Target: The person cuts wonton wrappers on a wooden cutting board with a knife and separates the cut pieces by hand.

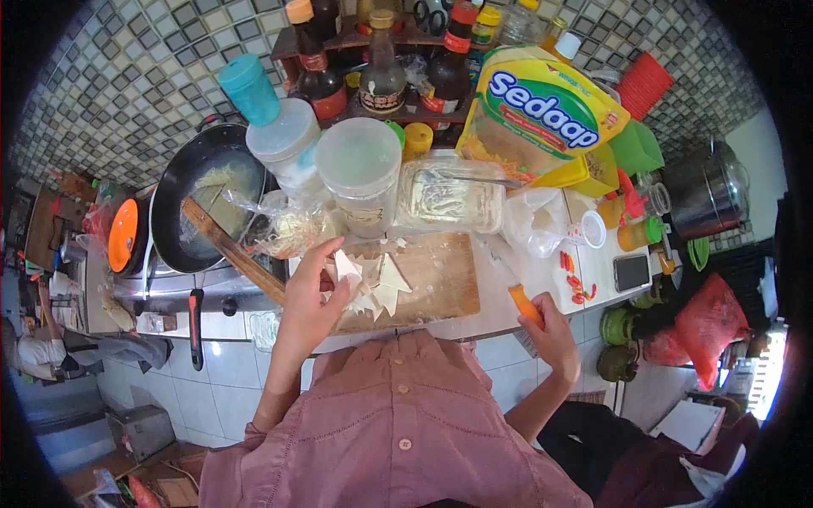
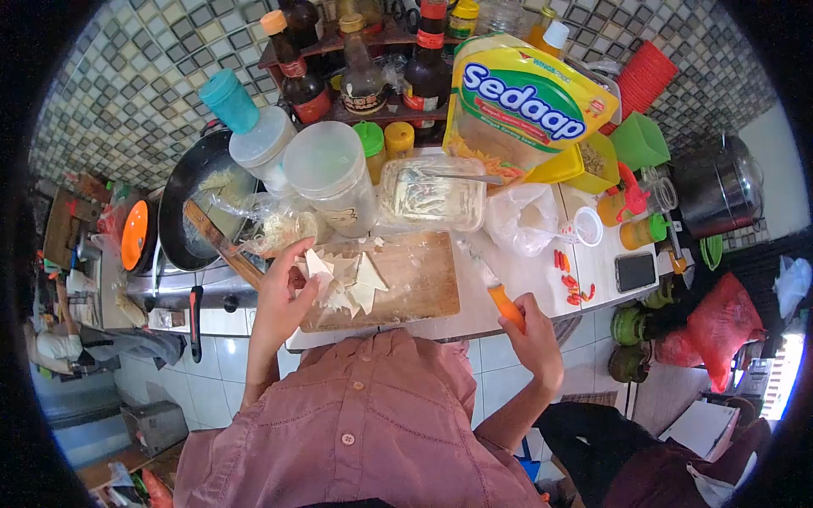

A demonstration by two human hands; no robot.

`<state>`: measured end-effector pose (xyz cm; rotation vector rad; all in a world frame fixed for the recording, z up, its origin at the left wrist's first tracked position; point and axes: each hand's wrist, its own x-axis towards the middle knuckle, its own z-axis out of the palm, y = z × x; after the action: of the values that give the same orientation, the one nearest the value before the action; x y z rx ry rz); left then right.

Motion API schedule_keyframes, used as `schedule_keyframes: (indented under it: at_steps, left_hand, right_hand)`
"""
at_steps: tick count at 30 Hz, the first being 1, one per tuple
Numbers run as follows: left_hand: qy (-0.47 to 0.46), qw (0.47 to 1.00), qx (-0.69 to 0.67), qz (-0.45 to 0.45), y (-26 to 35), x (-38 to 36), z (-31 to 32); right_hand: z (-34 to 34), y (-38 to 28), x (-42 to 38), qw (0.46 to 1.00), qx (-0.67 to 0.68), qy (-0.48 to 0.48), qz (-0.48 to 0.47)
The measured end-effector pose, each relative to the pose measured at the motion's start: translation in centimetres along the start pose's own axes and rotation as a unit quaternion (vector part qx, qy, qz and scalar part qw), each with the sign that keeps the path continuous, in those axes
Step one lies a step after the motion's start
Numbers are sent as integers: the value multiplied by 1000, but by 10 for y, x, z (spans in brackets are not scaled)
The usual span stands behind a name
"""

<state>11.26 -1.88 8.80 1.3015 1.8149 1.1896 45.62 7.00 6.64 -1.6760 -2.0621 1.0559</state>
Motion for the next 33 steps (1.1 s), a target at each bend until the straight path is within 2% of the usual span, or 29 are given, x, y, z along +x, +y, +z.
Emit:
schedule_keyframes:
  at_steps: [3,5,11,15,17,18,20,24,27,29,30,32,33]
  left_hand:
    - [33,999,10,2,-7,-2,-3]
    - [17,999,-4,-47,-14,-4,-6]
    - [43,995,-64,-70,-22,-2,2]
    - [39,991,-88,-91,-24,0,3]
    - [47,998,9,-47,-18,-1,3]
    - [49,998,10,-48,-20,-2,3]
    - [70,988,139,21,-29,-5,4]
    - [72,991,115,-22,-31,-12,5]
    - [70,979,193,-16,-30,-16,4]
    - [41,992,111,-46,-27,-19,2]
    - [45,992,111,-48,-30,-20,1]
    - [60,991,118,18,-38,-24,1]
    - [63,991,118,17,-36,-26,0]
  right_hand:
    - [-6,5,-6,999,-26,-39,9]
    - [-8,14,-10,999,-36,-30,3]
    - [4,25,-1,995,-86,7,53]
    - [19,21,13,995,-94,16,30]
    - [25,15,19,995,-98,13,27]
    - [26,14,21,995,-97,12,25]
    - [30,13,26,996,-83,10,30]
    - [37,14,34,994,-100,12,35]
    - [46,21,37,994,-99,36,0]
    - [49,20,39,993,-107,51,-12]
    - [49,18,41,993,-107,49,-16]
    - [45,14,44,998,-55,17,33]
    - [45,14,46,998,-56,16,30]
